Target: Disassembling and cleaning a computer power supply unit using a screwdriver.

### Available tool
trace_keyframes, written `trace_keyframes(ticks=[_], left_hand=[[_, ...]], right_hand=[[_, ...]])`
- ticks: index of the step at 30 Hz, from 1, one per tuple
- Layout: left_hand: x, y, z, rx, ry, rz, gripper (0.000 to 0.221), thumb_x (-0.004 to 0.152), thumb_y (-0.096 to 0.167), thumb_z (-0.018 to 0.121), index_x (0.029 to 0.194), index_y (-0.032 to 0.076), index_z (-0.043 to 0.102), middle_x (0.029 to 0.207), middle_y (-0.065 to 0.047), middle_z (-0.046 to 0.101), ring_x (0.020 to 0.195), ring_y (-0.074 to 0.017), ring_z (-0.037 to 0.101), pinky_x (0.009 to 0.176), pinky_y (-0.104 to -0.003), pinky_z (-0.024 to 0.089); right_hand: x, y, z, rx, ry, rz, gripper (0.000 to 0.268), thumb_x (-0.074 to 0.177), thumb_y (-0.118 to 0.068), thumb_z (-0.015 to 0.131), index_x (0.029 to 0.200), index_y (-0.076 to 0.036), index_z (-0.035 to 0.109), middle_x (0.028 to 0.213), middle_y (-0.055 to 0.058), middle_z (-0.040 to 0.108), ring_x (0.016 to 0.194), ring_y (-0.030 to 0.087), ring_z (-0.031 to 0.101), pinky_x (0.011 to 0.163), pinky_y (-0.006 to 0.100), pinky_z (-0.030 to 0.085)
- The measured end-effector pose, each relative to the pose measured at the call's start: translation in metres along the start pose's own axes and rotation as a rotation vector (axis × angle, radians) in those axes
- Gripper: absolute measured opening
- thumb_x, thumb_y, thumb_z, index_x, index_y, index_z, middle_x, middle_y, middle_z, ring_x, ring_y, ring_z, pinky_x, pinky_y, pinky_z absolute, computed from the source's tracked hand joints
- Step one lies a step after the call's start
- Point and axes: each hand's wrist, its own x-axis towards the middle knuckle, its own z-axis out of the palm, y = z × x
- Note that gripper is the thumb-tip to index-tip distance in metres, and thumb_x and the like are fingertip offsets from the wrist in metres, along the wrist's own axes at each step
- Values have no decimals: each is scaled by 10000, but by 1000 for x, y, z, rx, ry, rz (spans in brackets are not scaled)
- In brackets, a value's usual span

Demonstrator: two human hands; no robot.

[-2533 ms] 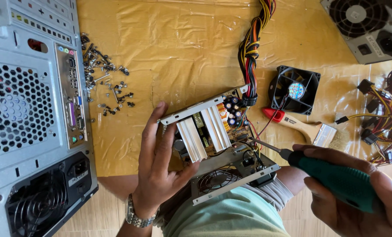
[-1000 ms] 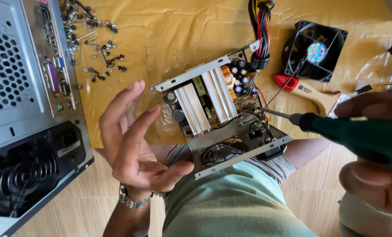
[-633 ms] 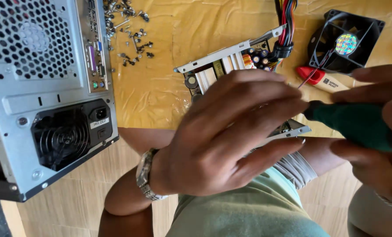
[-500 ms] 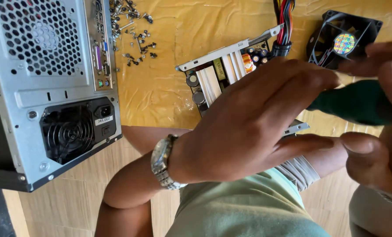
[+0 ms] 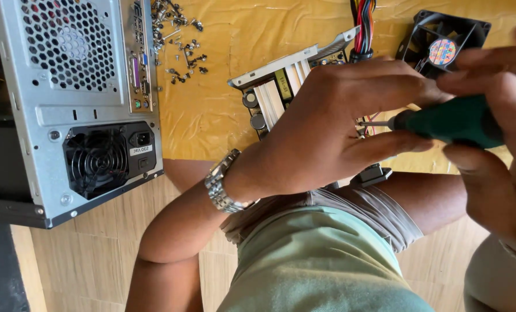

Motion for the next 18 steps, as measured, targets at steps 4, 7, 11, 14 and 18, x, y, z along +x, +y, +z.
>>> trace_keyframes(ticks=[4, 7, 11, 14, 18], left_hand=[[1, 3, -2, 44, -6, 0, 312, 1041, 230, 748, 1271, 116, 571, 1110, -42, 659, 1008, -213, 692, 962, -327, 565], [2, 2, -6, 26, -27, -46, 382, 967, 141, 835, 1246, 122, 575, 1215, -8, 746, 1123, -172, 820, 1060, -306, 628], [4, 9, -8, -77, 35, -8, 247, 991, 225, 714, 1134, 83, 571, 1123, -35, 645, 1015, -164, 679, 1003, -304, 628], [3, 6, -14, 26, -58, 24, 294, 987, 118, 775, 1209, 116, 583, 1112, -38, 736, 1010, -218, 763, 938, -340, 580], [-1, -1, -10, -1, -65, 87, 329, 1035, 236, 707, 1292, 84, 570, 1236, -79, 686, 1173, -273, 720, 1067, -386, 583]], right_hand=[[-24, 7, 9, -120, 156, -86, 661, 1113, -153, 577, 1583, 305, 499, 1475, 471, 640, 1220, 492, 618, 1181, 542, 471], [11, -13, -6, -51, 106, -260, 466, 1123, -5, 534, 1541, 168, 424, 1410, 502, 615, 1426, 632, 537, 1224, 681, 518], [8, -21, -6, -101, 179, -64, 619, 1000, -160, 752, 1407, 269, 568, 1145, 371, 637, 1115, 485, 575, 1168, 601, 441], [20, -17, -15, -142, 52, -390, 491, 1078, -95, 509, 1505, 125, 408, 1467, 558, 523, 1456, 692, 489, 1261, 798, 447], [26, -25, -13, -255, 146, -385, 523, 995, -247, 700, 1328, 142, 592, 1179, 384, 710, 1198, 648, 638, 1172, 730, 468]])
